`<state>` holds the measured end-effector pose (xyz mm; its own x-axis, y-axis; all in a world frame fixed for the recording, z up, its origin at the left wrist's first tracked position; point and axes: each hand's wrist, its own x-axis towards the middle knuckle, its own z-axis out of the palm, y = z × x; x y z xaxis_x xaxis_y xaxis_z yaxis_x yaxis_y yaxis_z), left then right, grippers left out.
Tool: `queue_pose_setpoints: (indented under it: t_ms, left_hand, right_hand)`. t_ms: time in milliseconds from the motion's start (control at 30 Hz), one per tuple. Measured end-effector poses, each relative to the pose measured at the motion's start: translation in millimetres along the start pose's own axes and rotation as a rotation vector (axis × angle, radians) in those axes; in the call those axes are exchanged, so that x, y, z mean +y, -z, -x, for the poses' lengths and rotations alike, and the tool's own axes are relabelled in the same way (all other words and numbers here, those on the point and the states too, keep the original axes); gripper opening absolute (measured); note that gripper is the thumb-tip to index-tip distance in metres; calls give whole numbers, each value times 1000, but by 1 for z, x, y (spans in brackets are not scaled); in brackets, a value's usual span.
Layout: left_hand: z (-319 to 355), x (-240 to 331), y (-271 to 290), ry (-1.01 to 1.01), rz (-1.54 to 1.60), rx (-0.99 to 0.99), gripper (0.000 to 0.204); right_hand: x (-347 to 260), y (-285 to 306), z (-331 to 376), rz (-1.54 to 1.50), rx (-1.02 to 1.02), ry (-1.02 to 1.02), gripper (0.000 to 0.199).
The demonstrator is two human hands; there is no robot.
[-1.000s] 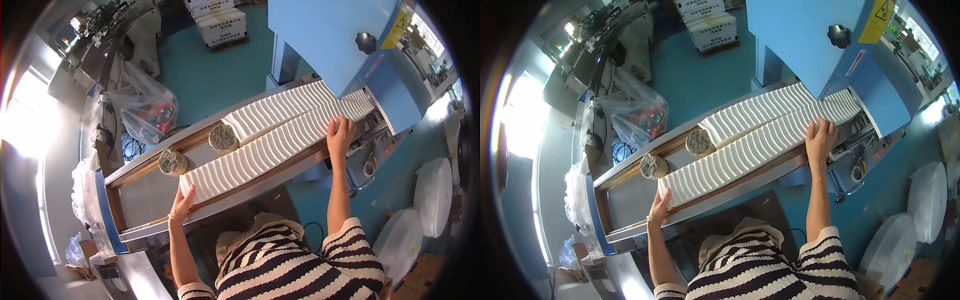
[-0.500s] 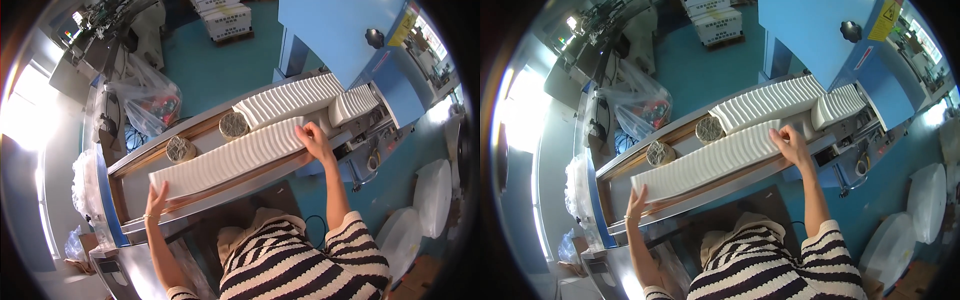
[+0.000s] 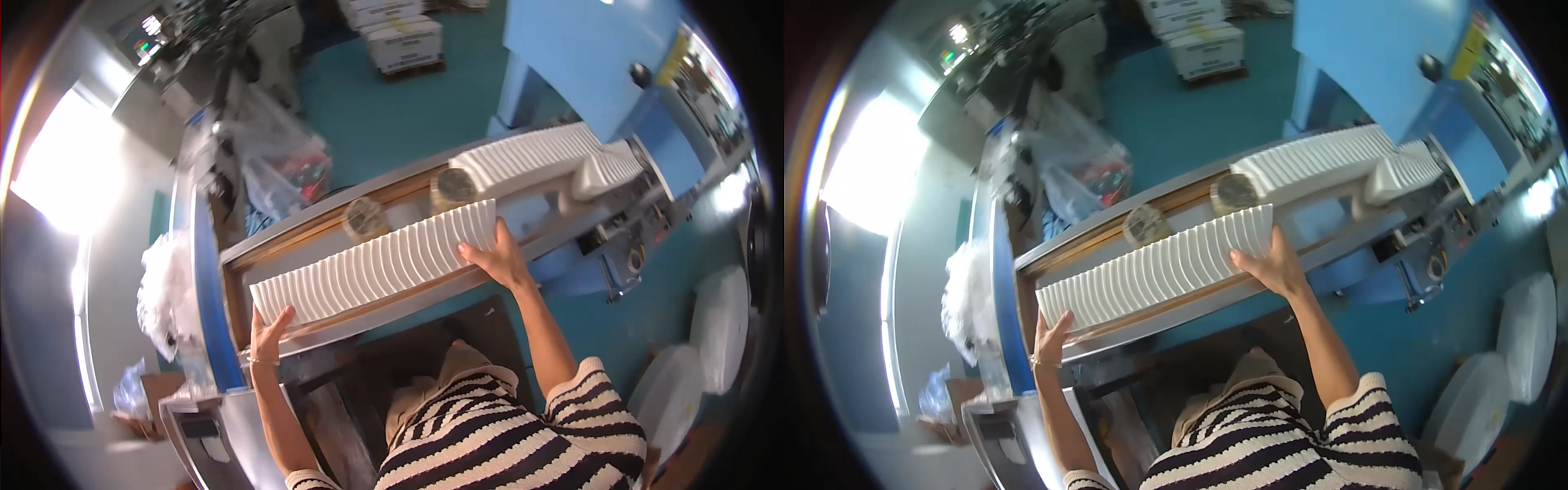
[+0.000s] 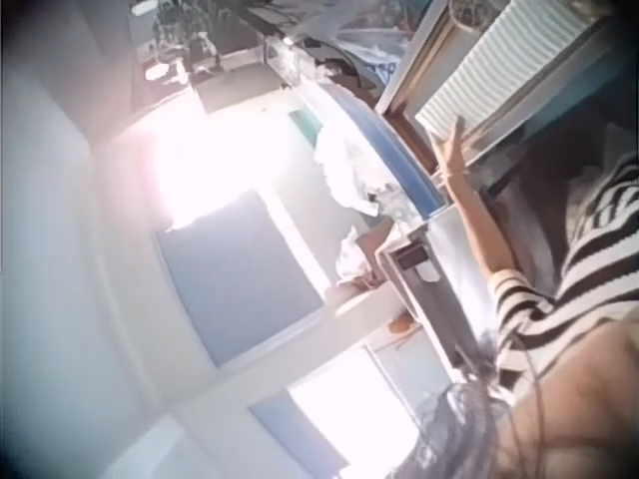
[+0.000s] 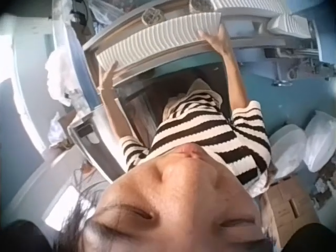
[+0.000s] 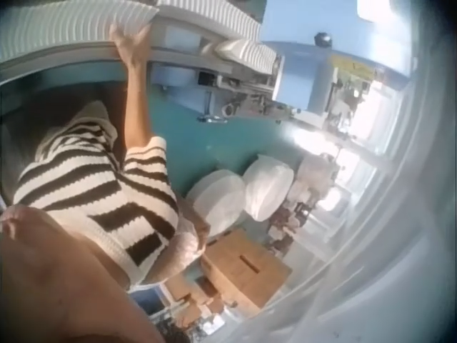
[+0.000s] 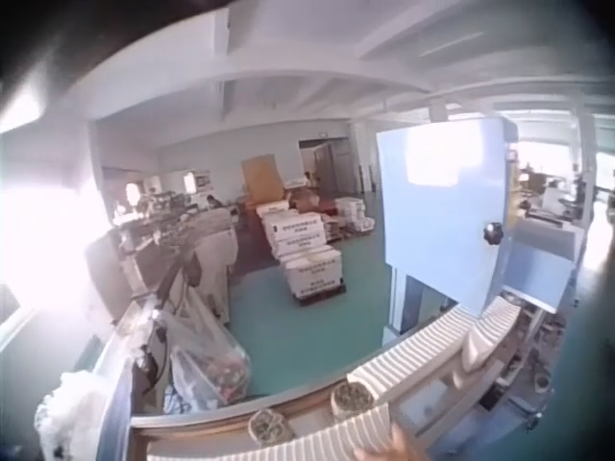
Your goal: The worker is picking up pleated paper filters and placing them into a machine for packaging.
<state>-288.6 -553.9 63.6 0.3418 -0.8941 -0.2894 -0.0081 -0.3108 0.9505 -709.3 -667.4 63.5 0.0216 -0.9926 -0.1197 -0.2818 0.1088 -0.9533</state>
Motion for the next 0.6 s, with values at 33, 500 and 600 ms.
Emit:
queue_pose_setpoints:
  t_ms: [33, 500, 600]
  left_hand:
    - [15, -3, 27, -53, 21, 33, 62]
    - [491, -199, 111, 386, 538, 1503, 64]
    - [539, -250, 36, 420, 370, 1643, 80]
  right_hand:
    - [-11, -20, 6, -28, -33, 82, 65]
    - [-60, -476, 210, 157, -1478, 466, 86]
    - [-25, -585, 296, 361, -1846, 627, 108]
